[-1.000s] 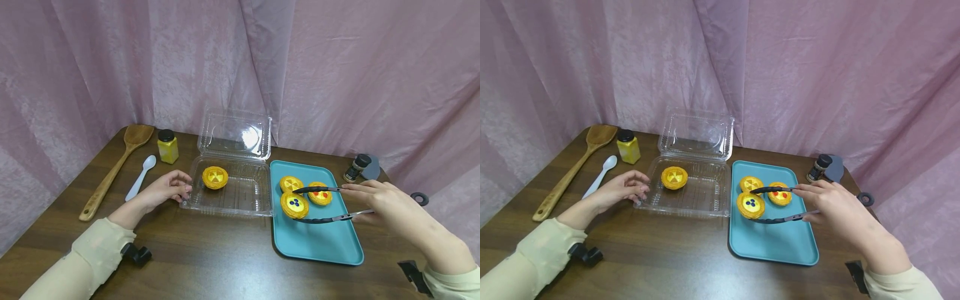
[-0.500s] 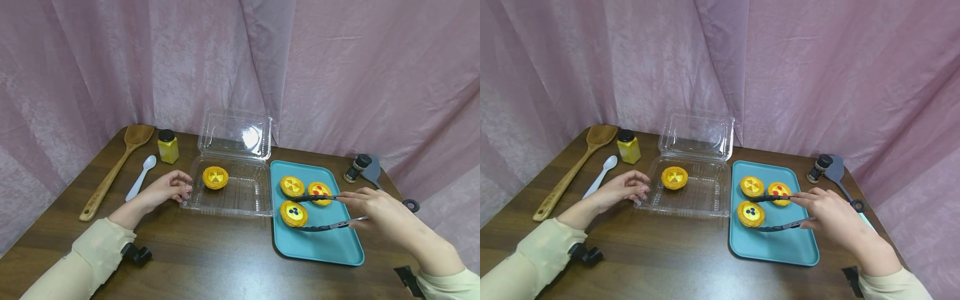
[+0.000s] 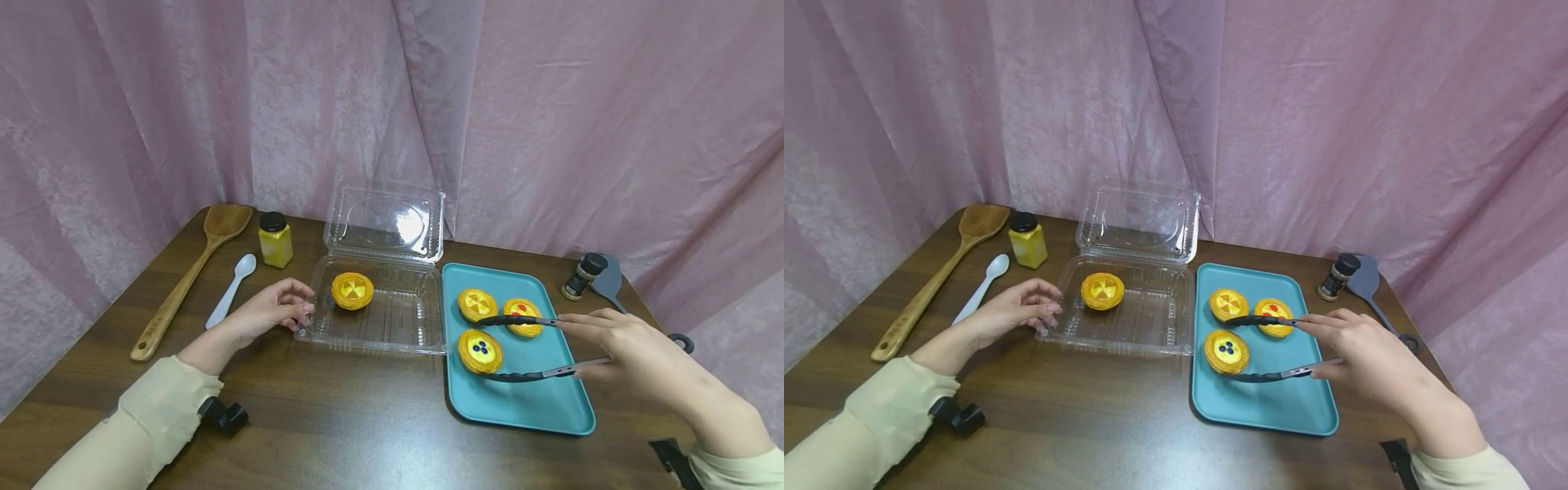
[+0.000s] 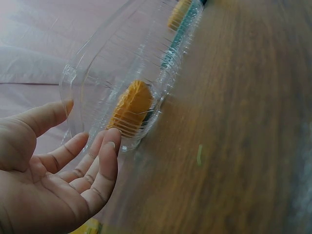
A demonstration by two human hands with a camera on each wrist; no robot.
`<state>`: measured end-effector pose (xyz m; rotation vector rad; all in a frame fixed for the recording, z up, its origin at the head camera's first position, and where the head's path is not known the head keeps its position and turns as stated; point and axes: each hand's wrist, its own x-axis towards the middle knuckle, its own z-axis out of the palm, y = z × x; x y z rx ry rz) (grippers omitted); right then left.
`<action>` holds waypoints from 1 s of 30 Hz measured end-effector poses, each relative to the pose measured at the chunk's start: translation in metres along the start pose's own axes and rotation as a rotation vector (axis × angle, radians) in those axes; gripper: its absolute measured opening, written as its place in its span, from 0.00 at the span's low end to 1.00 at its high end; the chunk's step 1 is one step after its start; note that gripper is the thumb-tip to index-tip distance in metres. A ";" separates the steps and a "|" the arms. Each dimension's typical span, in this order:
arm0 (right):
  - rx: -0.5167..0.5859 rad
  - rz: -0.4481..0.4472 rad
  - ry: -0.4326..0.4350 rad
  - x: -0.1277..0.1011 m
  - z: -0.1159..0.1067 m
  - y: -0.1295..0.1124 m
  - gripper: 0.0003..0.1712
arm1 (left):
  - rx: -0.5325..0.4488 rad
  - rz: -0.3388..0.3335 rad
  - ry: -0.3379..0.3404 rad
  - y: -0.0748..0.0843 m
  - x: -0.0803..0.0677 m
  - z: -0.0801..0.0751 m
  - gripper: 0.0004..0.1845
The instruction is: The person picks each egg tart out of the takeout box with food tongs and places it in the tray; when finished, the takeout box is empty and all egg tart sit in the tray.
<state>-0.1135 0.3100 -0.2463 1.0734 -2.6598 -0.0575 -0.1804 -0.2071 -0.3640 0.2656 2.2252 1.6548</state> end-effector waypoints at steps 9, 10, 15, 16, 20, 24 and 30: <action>0.033 0.017 0.024 -0.002 -0.008 0.004 0.38 | -0.015 0.028 -0.008 -0.003 0.001 0.000 0.26; 0.045 0.018 0.026 -0.002 -0.009 0.005 0.38 | -0.014 0.028 -0.008 -0.004 0.001 0.000 0.26; 0.075 0.000 0.044 0.006 -0.015 0.005 0.40 | -0.009 0.019 -0.004 -0.003 0.001 0.000 0.26; 0.075 0.004 0.038 0.008 -0.017 0.005 0.40 | -0.009 0.018 -0.004 -0.003 0.001 0.000 0.26; 0.087 0.025 0.008 0.016 -0.021 0.002 0.41 | -0.013 0.015 -0.007 -0.002 0.001 0.000 0.26; 0.103 0.034 0.003 0.028 -0.023 -0.003 0.40 | -0.014 0.013 -0.006 -0.001 0.001 0.000 0.26; 0.157 0.042 -0.004 0.048 -0.022 -0.008 0.37 | -0.013 0.016 -0.003 -0.002 0.001 0.000 0.26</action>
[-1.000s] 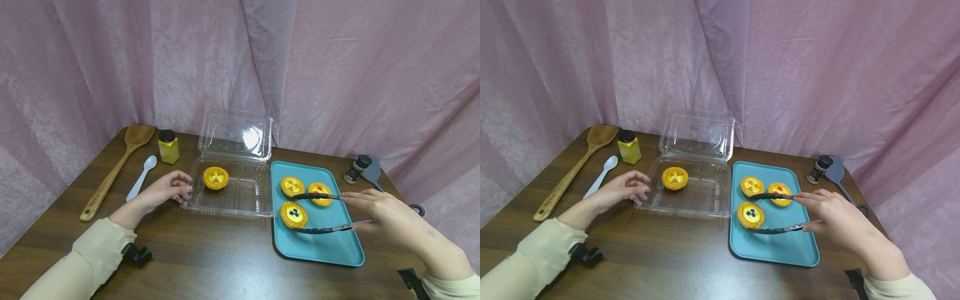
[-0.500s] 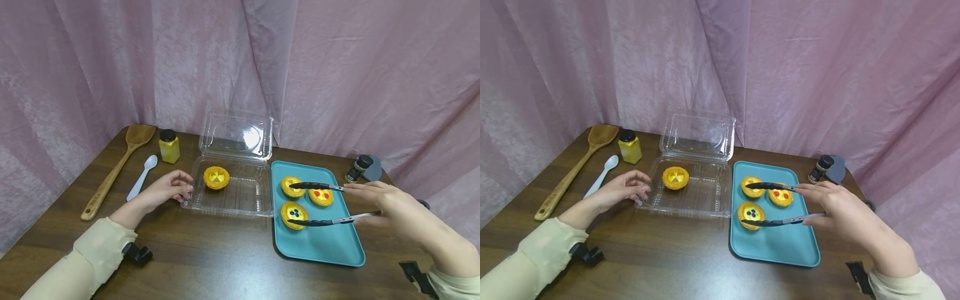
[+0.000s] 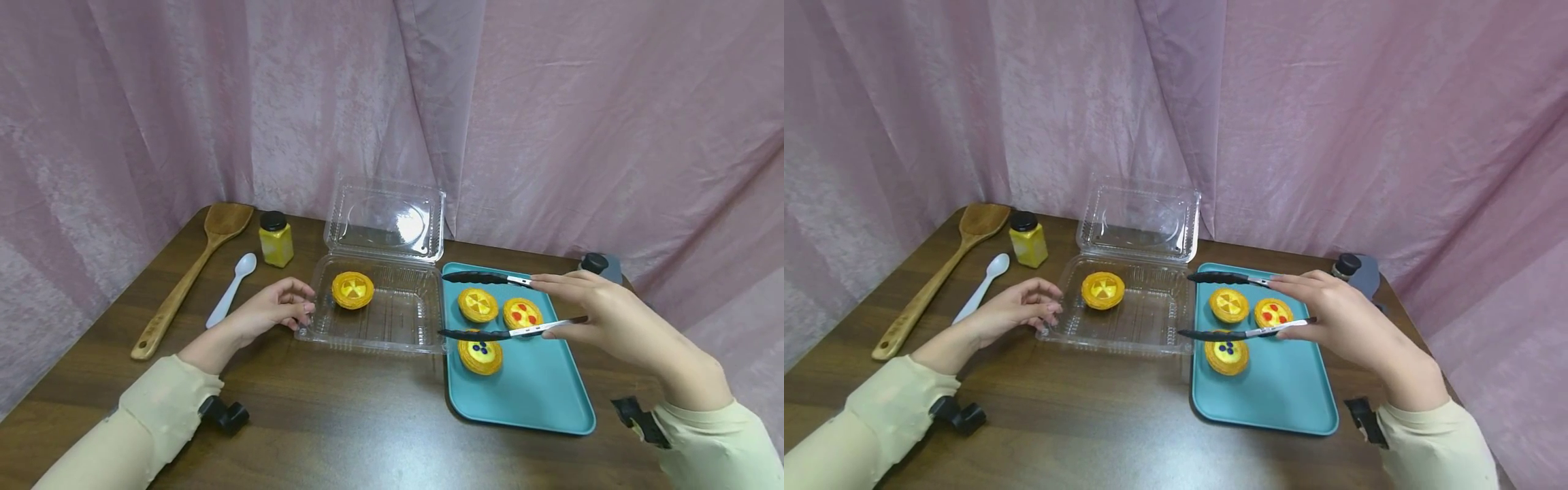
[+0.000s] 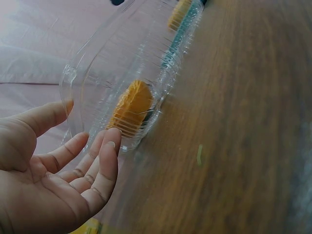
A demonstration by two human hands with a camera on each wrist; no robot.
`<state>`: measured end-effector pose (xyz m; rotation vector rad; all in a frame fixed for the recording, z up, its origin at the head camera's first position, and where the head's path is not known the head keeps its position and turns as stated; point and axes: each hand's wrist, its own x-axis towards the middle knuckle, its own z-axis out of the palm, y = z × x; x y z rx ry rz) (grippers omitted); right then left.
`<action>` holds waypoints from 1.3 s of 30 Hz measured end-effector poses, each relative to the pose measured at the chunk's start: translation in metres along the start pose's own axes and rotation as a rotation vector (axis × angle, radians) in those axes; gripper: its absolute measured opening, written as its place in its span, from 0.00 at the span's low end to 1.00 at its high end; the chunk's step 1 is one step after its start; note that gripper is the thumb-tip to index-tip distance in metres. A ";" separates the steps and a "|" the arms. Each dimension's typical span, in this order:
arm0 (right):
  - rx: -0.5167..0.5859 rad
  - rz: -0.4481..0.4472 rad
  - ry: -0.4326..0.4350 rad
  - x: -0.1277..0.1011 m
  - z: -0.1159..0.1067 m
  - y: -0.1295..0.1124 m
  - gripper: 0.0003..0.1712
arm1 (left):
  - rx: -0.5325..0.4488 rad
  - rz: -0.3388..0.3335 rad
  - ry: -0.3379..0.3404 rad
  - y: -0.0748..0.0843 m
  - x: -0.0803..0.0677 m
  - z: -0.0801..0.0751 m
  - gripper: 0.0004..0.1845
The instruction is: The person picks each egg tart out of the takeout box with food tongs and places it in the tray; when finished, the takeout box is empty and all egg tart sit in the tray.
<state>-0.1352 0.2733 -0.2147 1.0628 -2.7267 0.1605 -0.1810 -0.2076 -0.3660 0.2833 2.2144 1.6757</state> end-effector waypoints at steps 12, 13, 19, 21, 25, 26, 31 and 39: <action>0.123 0.041 -0.102 0.046 0.016 -0.011 0.38 | -0.001 0.010 0.001 -0.001 0.000 -0.001 0.25; 0.134 0.042 -0.111 0.050 0.019 -0.012 0.38 | 0.001 0.009 0.003 -0.001 0.000 -0.001 0.25; 0.153 0.035 -0.145 0.071 0.037 -0.018 0.40 | -0.001 0.012 0.002 -0.001 0.000 0.000 0.25; 0.156 0.033 -0.154 0.076 0.042 -0.021 0.39 | -0.003 0.010 0.003 -0.001 0.001 0.000 0.25; 0.165 0.040 -0.178 0.085 0.052 -0.026 0.38 | -0.005 0.008 0.006 -0.001 0.002 0.000 0.25; 0.165 0.042 -0.184 0.087 0.054 -0.027 0.38 | -0.005 0.008 0.005 -0.001 0.002 0.000 0.24; 0.159 0.055 -0.210 0.097 0.065 -0.034 0.37 | -0.006 0.012 0.004 0.000 0.001 0.000 0.25; 0.097 0.066 -0.211 0.109 0.076 -0.048 0.38 | -0.020 0.015 -0.002 0.001 -0.001 0.002 0.25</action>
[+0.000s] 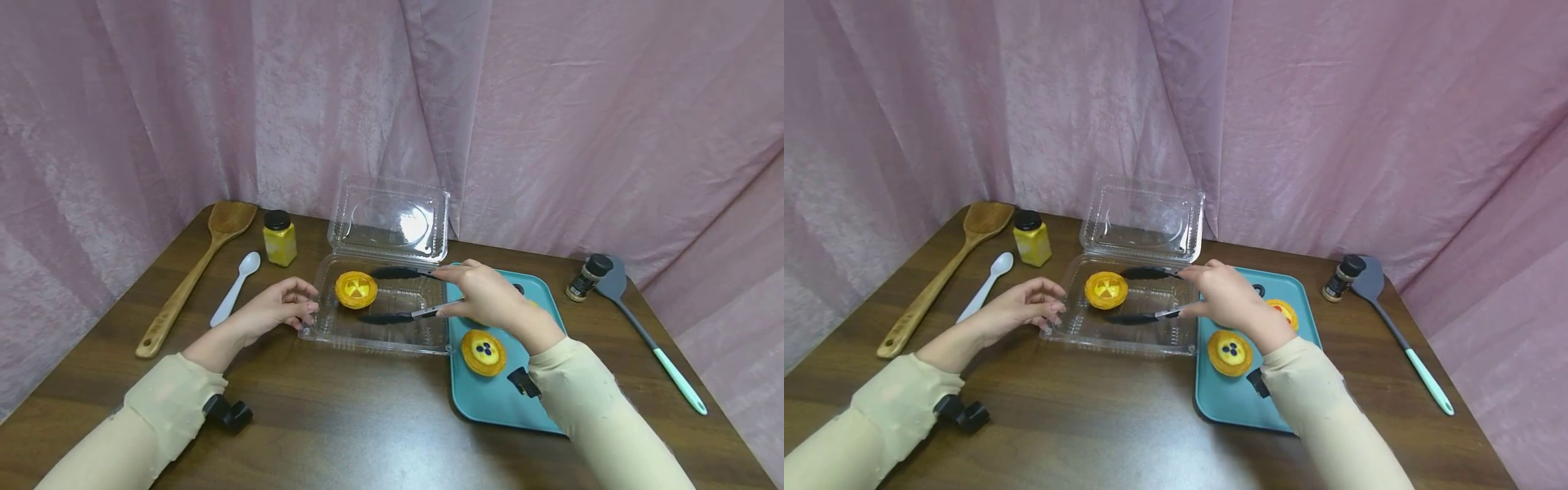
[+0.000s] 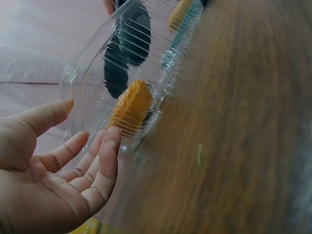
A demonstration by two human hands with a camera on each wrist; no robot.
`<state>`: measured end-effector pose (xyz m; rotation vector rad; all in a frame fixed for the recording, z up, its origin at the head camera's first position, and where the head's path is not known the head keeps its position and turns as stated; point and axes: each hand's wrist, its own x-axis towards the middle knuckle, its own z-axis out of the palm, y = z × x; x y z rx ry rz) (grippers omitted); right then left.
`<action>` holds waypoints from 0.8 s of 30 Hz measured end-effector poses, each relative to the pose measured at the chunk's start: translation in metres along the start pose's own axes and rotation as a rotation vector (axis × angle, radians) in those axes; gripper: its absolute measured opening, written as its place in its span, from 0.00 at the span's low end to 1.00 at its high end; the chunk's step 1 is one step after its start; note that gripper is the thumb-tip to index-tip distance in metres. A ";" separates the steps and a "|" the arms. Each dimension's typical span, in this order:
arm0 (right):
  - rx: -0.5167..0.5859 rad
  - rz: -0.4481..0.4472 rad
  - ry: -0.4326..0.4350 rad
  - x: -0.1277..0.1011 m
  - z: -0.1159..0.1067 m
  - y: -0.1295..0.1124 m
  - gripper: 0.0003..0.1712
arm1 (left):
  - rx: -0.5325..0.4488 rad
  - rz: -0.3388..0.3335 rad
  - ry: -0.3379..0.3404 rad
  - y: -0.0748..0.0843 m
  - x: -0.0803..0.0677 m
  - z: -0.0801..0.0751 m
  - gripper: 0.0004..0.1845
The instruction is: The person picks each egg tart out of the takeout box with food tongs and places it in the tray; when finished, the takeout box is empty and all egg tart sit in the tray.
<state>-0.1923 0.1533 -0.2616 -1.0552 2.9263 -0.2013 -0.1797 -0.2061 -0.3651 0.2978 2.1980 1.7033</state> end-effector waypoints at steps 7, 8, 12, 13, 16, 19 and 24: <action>-0.030 0.044 -0.002 0.005 0.007 -0.010 0.38 | -0.003 0.004 -0.002 0.001 0.000 -0.001 0.24; -0.035 0.047 0.002 0.005 0.008 -0.011 0.38 | -0.002 0.006 -0.004 0.001 -0.001 -0.001 0.24; -0.042 0.051 0.030 0.007 0.014 -0.013 0.37 | -0.002 0.009 -0.006 0.000 0.000 -0.001 0.24; -0.043 0.052 0.035 0.007 0.015 -0.015 0.37 | -0.003 0.010 -0.007 0.000 0.000 -0.001 0.24; -0.054 0.054 0.048 0.007 0.018 -0.018 0.37 | -0.004 0.011 -0.009 0.000 0.000 -0.001 0.25; -0.065 0.056 0.058 0.007 0.022 -0.022 0.36 | -0.006 0.010 -0.008 0.000 0.000 -0.001 0.25; -0.086 0.051 0.097 0.009 0.029 -0.026 0.35 | -0.007 0.005 -0.001 -0.001 0.000 -0.001 0.24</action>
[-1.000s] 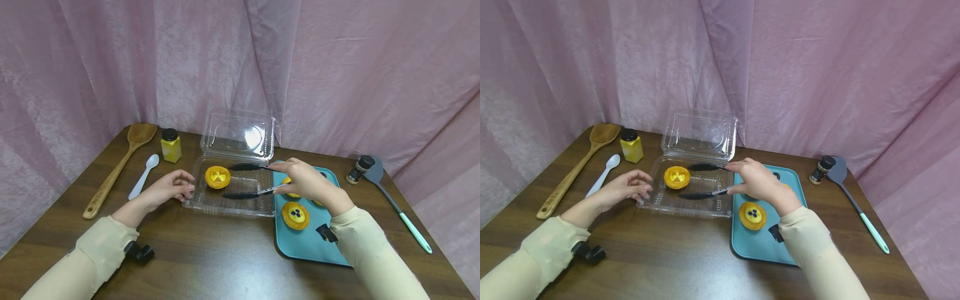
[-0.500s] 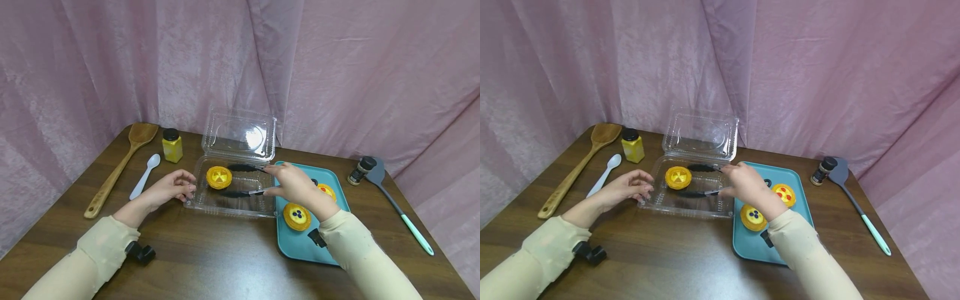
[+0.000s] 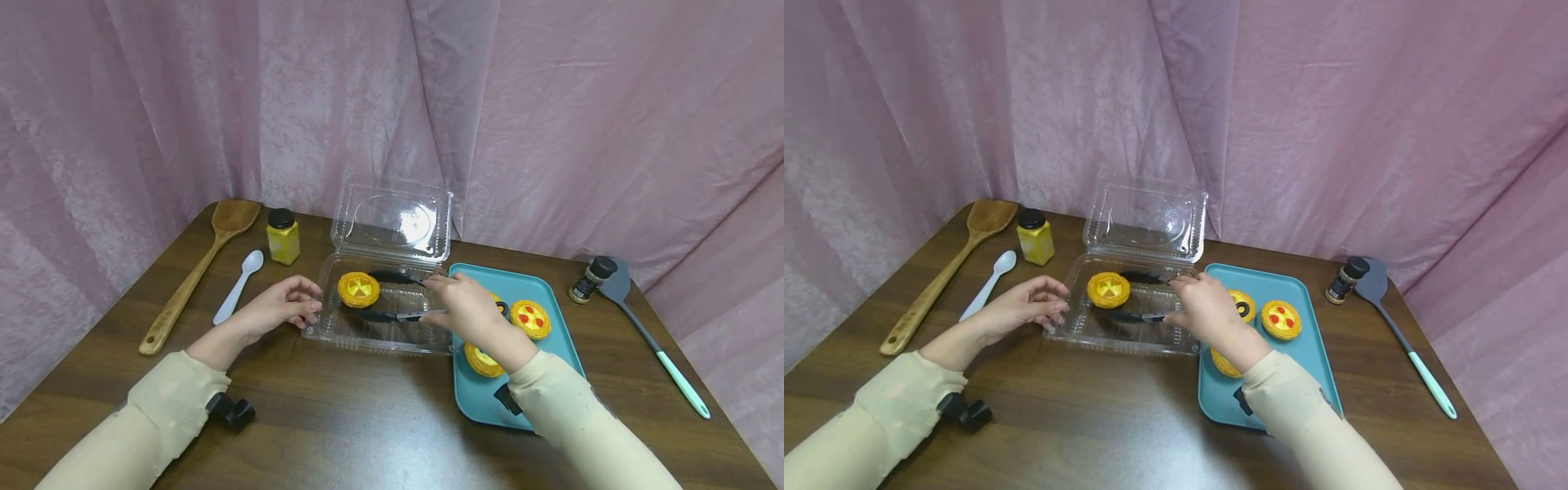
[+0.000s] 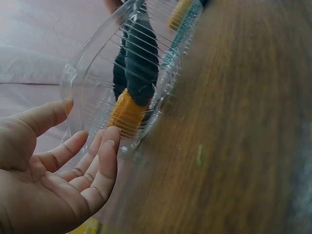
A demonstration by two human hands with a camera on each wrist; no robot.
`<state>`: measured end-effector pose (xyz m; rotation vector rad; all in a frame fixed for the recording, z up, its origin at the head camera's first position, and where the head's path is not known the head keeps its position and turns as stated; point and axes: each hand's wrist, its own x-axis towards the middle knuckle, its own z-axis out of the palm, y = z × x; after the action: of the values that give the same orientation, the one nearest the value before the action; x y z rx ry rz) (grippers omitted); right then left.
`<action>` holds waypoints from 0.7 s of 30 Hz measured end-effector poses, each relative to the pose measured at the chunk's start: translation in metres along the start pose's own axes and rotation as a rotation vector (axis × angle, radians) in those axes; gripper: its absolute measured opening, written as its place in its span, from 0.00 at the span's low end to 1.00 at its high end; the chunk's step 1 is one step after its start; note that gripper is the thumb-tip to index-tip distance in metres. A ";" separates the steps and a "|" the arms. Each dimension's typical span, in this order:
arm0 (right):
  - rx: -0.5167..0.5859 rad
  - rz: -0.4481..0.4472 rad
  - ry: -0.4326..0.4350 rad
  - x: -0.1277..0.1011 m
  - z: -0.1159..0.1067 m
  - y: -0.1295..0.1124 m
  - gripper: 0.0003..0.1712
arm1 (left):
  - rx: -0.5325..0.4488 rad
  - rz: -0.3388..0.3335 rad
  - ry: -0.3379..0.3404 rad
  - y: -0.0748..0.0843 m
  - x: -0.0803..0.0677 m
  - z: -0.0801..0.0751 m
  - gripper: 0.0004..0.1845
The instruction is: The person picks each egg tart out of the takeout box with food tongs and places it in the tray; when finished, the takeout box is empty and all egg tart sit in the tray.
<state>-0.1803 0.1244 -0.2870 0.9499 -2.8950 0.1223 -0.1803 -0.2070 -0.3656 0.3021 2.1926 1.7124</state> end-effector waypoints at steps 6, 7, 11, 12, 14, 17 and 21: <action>-0.021 -0.016 0.041 -0.001 0.007 0.000 0.34 | -0.002 -0.003 -0.003 -0.001 0.000 0.002 0.24; -0.019 -0.020 0.045 -0.001 0.007 0.000 0.34 | -0.002 -0.006 -0.002 -0.001 0.000 0.002 0.24; -0.010 -0.035 0.064 -0.002 0.005 0.000 0.33 | 0.005 -0.005 -0.005 -0.002 0.000 0.002 0.24; -0.008 -0.038 0.068 -0.003 0.004 0.000 0.33 | 0.006 -0.004 -0.006 -0.002 0.000 0.002 0.24; -0.003 -0.039 0.071 -0.003 0.001 0.001 0.32 | 0.007 0.001 -0.008 -0.002 0.000 0.002 0.24; 0.019 -0.017 0.059 -0.004 -0.004 0.002 0.32 | 0.009 0.003 -0.006 -0.002 0.000 0.001 0.24; 0.045 0.017 0.042 -0.005 -0.012 0.004 0.33 | 0.013 0.006 -0.003 -0.001 0.000 -0.001 0.24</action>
<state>-0.1778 0.1315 -0.2754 0.9188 -2.8737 0.2073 -0.1806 -0.2079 -0.3667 0.3148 2.2037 1.7004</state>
